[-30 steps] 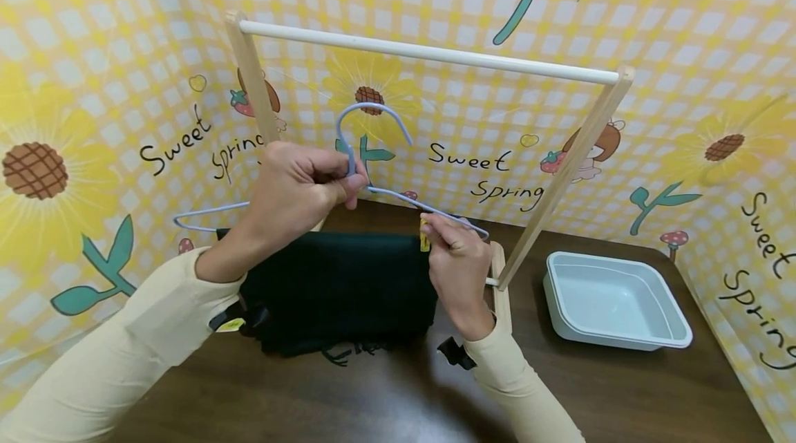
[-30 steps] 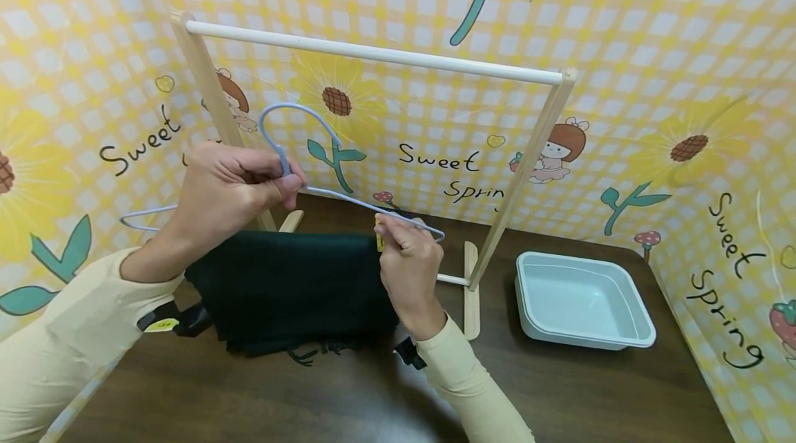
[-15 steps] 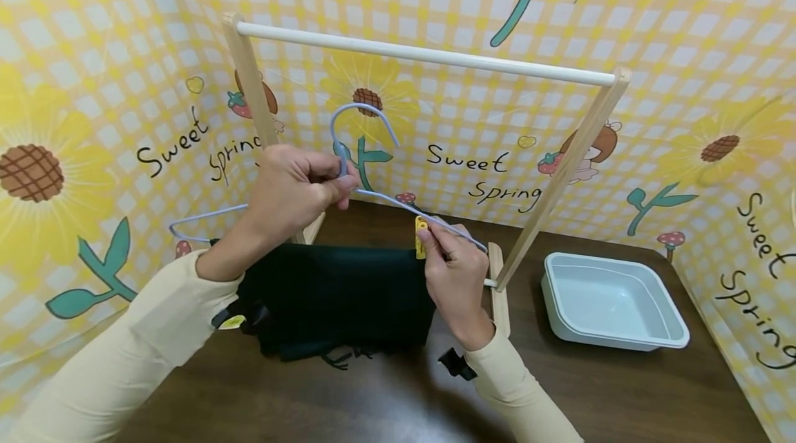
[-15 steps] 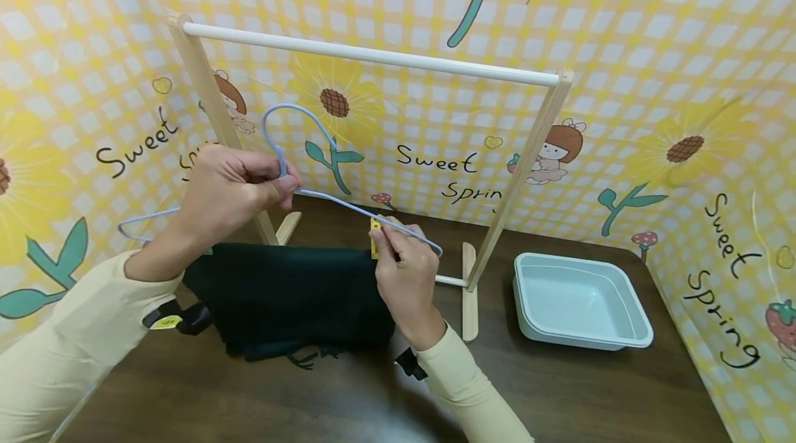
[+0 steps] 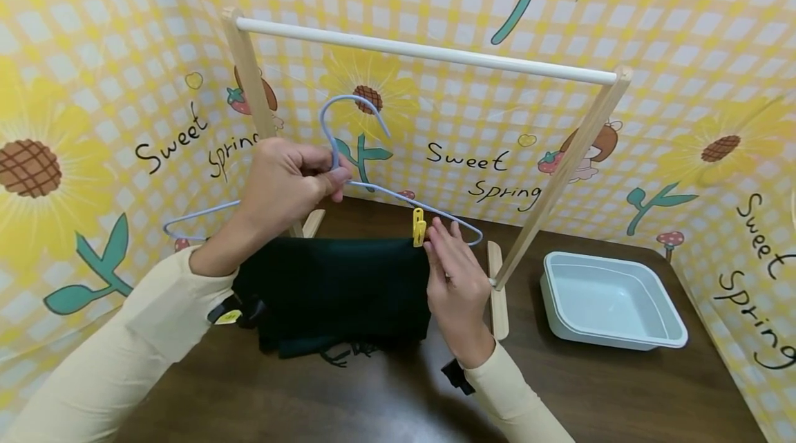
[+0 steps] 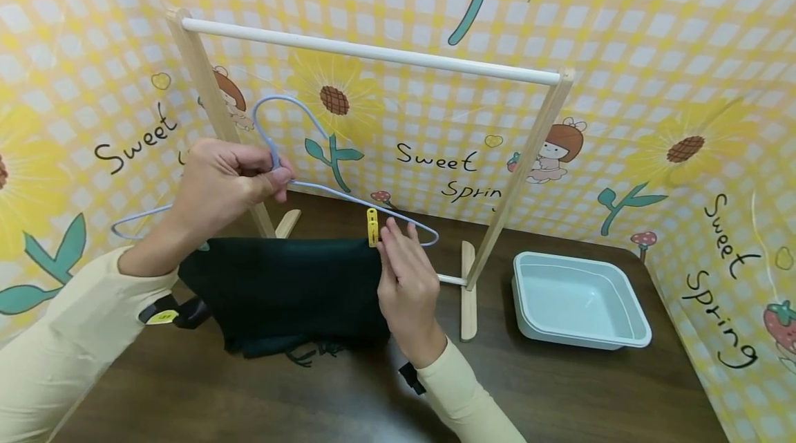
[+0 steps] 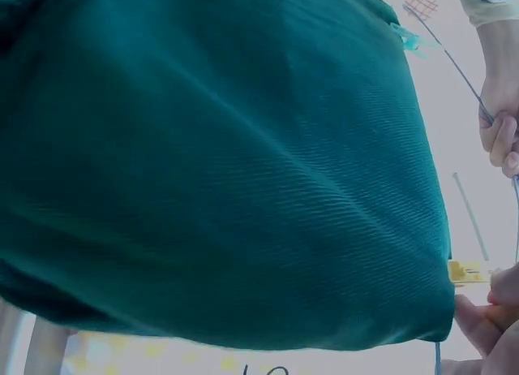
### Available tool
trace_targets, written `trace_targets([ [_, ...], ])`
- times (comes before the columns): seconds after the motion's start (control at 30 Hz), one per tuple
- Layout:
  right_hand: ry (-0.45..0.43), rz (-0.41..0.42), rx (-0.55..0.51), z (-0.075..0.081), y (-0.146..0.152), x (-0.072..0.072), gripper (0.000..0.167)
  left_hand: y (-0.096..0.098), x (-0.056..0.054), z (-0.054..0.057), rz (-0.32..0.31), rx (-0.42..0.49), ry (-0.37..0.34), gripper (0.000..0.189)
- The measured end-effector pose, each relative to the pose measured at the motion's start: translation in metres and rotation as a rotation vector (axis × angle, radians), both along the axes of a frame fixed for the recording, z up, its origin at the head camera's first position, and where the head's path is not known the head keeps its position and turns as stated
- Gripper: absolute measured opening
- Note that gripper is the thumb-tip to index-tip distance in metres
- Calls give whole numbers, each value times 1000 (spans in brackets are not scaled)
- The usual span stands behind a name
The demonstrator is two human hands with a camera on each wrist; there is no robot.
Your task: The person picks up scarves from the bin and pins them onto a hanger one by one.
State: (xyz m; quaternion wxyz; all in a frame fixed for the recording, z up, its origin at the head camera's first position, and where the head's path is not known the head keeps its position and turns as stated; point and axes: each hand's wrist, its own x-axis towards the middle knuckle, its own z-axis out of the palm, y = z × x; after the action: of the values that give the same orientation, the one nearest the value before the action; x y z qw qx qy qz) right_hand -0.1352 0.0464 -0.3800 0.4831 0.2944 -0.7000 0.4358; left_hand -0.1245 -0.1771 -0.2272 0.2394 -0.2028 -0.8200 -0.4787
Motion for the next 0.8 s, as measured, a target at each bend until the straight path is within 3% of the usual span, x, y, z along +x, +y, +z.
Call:
trace_targets([
  [0.17, 61, 105, -42, -8, 13, 15, 29, 0, -1, 1, 16, -11, -28, 40],
  [0.3, -32, 175, 0, -19, 24, 24, 25, -3, -4, 2, 43, -29, -22, 38],
  [0.5, -260, 100, 145, -43, 42, 27, 19, -5, -7, 2, 77, -55, 14, 37],
  [0.8, -428, -6, 303, -73, 74, 23, 20, -2, -7, -2, 112, -65, 29, 32],
])
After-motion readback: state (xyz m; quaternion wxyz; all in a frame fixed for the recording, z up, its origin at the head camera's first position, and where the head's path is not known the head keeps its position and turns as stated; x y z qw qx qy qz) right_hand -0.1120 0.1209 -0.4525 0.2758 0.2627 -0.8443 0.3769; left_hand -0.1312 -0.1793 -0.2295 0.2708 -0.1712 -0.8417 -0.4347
